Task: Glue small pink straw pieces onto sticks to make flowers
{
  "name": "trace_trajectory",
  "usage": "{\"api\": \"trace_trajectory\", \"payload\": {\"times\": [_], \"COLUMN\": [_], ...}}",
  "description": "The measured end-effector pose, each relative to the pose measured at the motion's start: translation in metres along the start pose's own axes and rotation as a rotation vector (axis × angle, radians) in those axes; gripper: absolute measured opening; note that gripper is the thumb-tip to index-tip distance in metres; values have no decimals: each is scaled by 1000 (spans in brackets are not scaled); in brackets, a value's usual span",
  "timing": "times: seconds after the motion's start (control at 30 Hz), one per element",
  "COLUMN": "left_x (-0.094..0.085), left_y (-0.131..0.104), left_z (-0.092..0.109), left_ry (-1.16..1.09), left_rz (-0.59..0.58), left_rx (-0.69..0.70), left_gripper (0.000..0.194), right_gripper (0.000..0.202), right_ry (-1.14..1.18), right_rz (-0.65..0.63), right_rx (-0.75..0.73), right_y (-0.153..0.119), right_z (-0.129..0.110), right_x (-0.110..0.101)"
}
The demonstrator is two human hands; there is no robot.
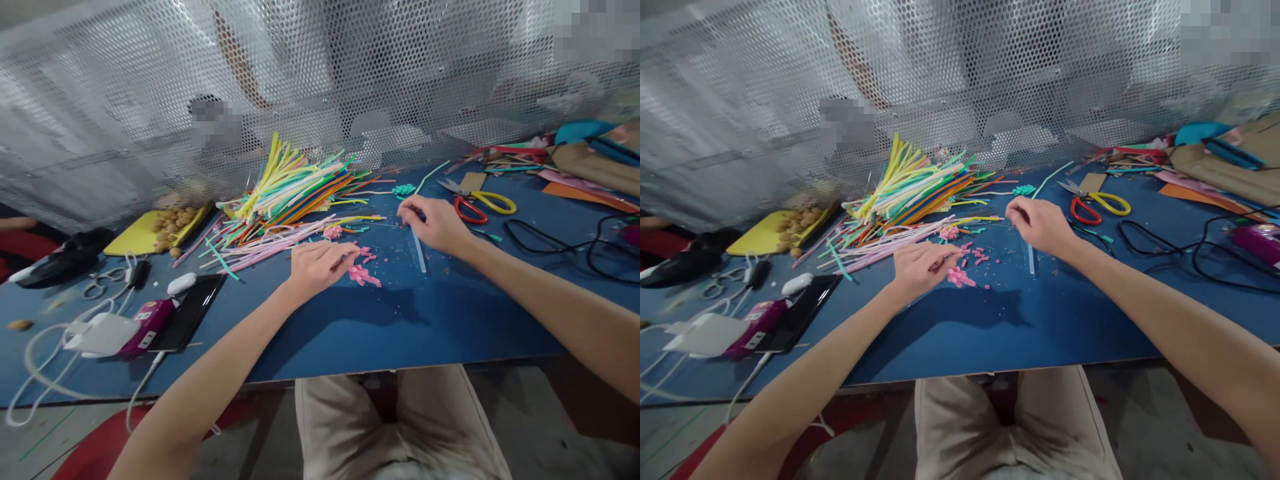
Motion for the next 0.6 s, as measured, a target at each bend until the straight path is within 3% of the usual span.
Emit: {"api": "trace_trajectory", "payload": {"times": [0.17,0.37,0.47,0.6], "left_x": [-10,-3,-5,-10], "left_y": [5,2,1,0], "left_z": [6,-4,-7,-10], "left_ry": [-8,-16,-41,-93], "left_rz": [82,-16,21,109], "left_rx": [53,-67,-91,-99], "left_gripper": [3,16,16,11], "right_gripper": [25,60,59,50], "right_ry": [-164,-571,-577,-582], "right_rz": [80,-216,-282,-206], "right_rx": [158,273,274,277], "right_y": [22,23,23,25], "right_z": [60,115,120,112], "right_x": [-14,21,30,24]}}
Point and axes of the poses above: each hand's wrist, its own y-axis towards the middle knuckle, its own x-axis out of the palm, z = x × y, the point moved 10 cm from there along y, towards the middle knuckle, and after that the axes turned 13 degrees about x, right-handed, at the moved point
